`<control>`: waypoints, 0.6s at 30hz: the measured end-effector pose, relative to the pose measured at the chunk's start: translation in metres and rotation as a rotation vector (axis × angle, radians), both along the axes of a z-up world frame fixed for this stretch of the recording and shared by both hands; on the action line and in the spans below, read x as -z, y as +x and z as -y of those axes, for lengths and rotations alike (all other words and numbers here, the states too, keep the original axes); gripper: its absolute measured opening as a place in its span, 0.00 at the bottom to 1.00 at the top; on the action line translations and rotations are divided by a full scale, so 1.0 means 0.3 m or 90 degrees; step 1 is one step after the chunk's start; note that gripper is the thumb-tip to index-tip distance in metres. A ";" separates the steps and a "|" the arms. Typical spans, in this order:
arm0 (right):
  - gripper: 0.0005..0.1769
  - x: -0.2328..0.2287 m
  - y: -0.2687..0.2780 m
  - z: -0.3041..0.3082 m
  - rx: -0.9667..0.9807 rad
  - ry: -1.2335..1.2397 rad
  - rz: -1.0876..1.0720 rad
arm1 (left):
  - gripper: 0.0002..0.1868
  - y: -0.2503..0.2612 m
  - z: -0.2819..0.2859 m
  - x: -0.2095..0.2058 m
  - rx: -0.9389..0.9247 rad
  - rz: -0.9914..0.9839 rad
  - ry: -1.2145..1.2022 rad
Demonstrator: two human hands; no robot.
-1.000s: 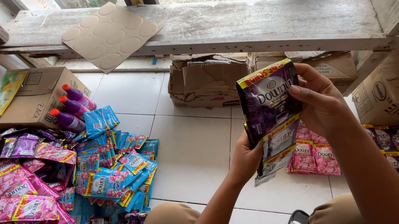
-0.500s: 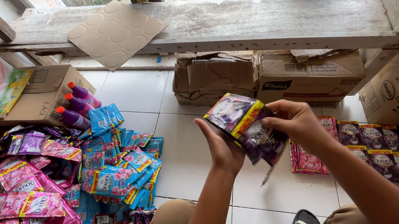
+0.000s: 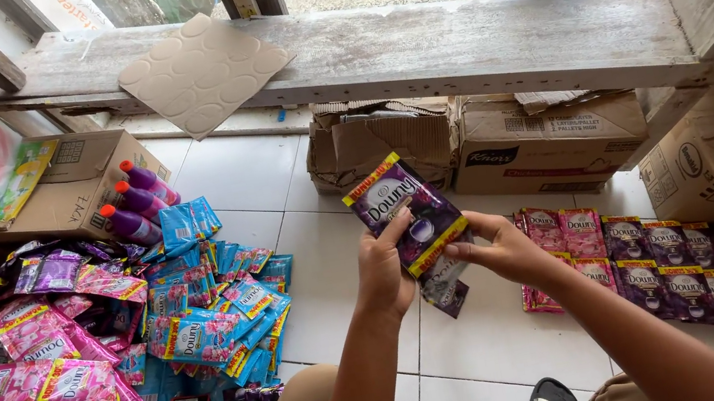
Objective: The person sits on the floor and organizes small packets of Downy fabric softener. They pick up linked chains of packets, separate them, and arrange them into neat rows on the floor next to cardboard boxes.
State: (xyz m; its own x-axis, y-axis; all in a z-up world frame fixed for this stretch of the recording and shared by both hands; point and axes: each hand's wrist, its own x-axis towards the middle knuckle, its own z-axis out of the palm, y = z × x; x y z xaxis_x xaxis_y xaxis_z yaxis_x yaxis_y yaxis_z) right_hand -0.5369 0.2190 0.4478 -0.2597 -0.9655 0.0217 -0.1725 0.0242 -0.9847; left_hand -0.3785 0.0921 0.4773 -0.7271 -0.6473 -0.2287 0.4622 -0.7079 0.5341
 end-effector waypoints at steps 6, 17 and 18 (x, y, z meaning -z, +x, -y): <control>0.22 -0.043 0.034 0.022 0.072 -0.074 0.217 | 0.20 0.032 -0.018 -0.051 0.037 -0.152 -0.079; 0.26 0.022 0.039 0.024 0.170 0.006 0.207 | 0.15 0.034 -0.040 0.004 0.067 0.121 -0.230; 0.28 0.031 0.045 0.020 0.175 0.007 0.224 | 0.13 0.033 -0.047 0.025 0.091 0.141 -0.283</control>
State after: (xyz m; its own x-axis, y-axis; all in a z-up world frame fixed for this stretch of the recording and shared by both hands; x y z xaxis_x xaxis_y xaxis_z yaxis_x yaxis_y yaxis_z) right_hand -0.5233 0.2131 0.4385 -0.4970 -0.8588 -0.1242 0.1878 0.0333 -0.9816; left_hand -0.3685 0.1062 0.4699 -0.7808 -0.6146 -0.1125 0.2187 -0.4375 0.8722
